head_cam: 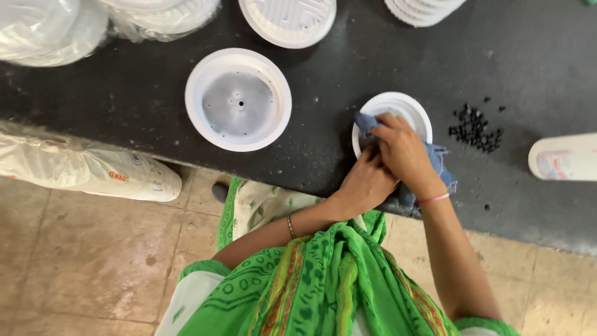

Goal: The person picks small black screws from the workbench and presses them into holes on round white plastic light fixture covers. They stack finished covers, wrap some in plastic film, and wipe the covers with a cloth.

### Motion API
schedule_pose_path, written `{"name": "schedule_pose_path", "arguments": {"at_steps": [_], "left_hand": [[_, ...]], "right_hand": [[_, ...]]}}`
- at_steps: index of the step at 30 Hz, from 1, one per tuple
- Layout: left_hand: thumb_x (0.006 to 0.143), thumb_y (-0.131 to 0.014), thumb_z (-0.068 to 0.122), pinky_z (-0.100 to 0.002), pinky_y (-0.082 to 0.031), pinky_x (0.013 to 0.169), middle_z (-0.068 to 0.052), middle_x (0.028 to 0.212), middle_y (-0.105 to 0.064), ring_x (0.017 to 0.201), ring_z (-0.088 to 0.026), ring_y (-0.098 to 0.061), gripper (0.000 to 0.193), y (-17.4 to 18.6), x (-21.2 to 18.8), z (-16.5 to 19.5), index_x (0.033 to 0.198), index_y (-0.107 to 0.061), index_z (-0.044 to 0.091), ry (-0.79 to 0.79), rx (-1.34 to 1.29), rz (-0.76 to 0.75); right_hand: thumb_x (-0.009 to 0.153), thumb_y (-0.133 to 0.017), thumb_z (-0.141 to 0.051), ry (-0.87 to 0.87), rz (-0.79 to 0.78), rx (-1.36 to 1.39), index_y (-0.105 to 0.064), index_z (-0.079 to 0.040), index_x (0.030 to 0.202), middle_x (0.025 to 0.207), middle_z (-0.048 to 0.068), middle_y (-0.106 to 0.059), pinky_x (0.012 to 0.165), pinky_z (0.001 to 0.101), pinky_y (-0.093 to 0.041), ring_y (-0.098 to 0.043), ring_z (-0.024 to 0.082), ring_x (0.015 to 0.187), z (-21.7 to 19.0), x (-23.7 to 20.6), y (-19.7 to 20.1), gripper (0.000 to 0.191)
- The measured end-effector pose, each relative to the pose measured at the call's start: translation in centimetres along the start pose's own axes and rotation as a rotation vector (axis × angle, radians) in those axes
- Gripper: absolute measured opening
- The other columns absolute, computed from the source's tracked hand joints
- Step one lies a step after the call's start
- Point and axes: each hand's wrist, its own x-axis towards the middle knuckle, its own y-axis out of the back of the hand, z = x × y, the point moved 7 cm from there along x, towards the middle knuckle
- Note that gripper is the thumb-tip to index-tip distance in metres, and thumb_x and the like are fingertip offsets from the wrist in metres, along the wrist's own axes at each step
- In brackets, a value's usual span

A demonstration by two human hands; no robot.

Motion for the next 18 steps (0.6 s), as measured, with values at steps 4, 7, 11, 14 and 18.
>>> {"name": "schedule_pose_path", "arguments": {"at_steps": [4,7,11,14,18], "left_hand": [[0.083,-0.06,0.02,-0.051,-0.045,0.102,-0.019,0.098,-0.072,0.103,-0.036,-0.065,0.028,-0.1,-0.7,0.1,0.1,-0.076,0.003,-0.056,0.086,0.007],[0.086,-0.058,0.023,-0.049,-0.046,0.096,-0.017,0.096,-0.072,0.097,-0.034,-0.066,0.026,-0.4,-1.3,0.0,0.098,-0.076,0.008,-0.082,0.12,-0.07],[0.089,-0.056,0.022,-0.043,-0.045,0.092,-0.006,0.098,-0.071,0.096,-0.024,-0.067,0.017,1.2,-2.3,0.1,0.093,-0.071,0.016,-0.13,0.034,0.296],[0.093,-0.057,0.026,-0.041,-0.044,0.087,-0.004,0.089,-0.07,0.092,-0.024,-0.066,0.017,-1.1,-2.1,-0.3,0.088,-0.071,0.018,-0.074,0.093,0.184],[0.084,-0.058,0.03,-0.038,-0.045,0.087,-0.001,0.085,-0.069,0.091,-0.021,-0.067,0.017,-1.4,-2.6,-1.0,0.079,-0.068,0.017,-0.089,0.117,0.225]], "right_hand": [[0.09,-0.057,-0.001,0.003,-0.075,-0.08,-0.07,-0.001,0.101,0.118,0.018,-0.066,0.093,0.0473,-0.05,-0.061,0.041,0.108,-0.3,-1.2,-1.0,0.017],[0.084,-0.056,-0.001,0.094,0.027,-0.068,-0.07,-0.001,0.104,0.12,0.018,-0.067,0.095,0.0468,-0.05,-0.061,0.042,0.112,-0.3,-1.2,-1.2,0.024],[0.091,-0.055,-0.003,-0.063,0.101,-0.15,-0.07,-0.003,0.109,0.121,0.016,-0.067,0.097,0.046,-0.05,-0.062,0.042,0.114,4.8,-0.2,-2.6,0.024],[0.089,-0.057,-0.009,0.024,0.032,-0.225,-0.072,-0.007,0.114,0.126,0.018,-0.065,0.101,0.0459,-0.049,-0.061,0.042,0.12,8.3,-0.5,-4.5,0.029],[0.086,-0.06,-0.013,-0.019,-0.035,-0.241,-0.072,-0.008,0.114,0.129,0.017,-0.068,0.095,0.0456,-0.052,-0.063,0.042,0.117,10.6,-0.4,-5.4,0.031]]}}
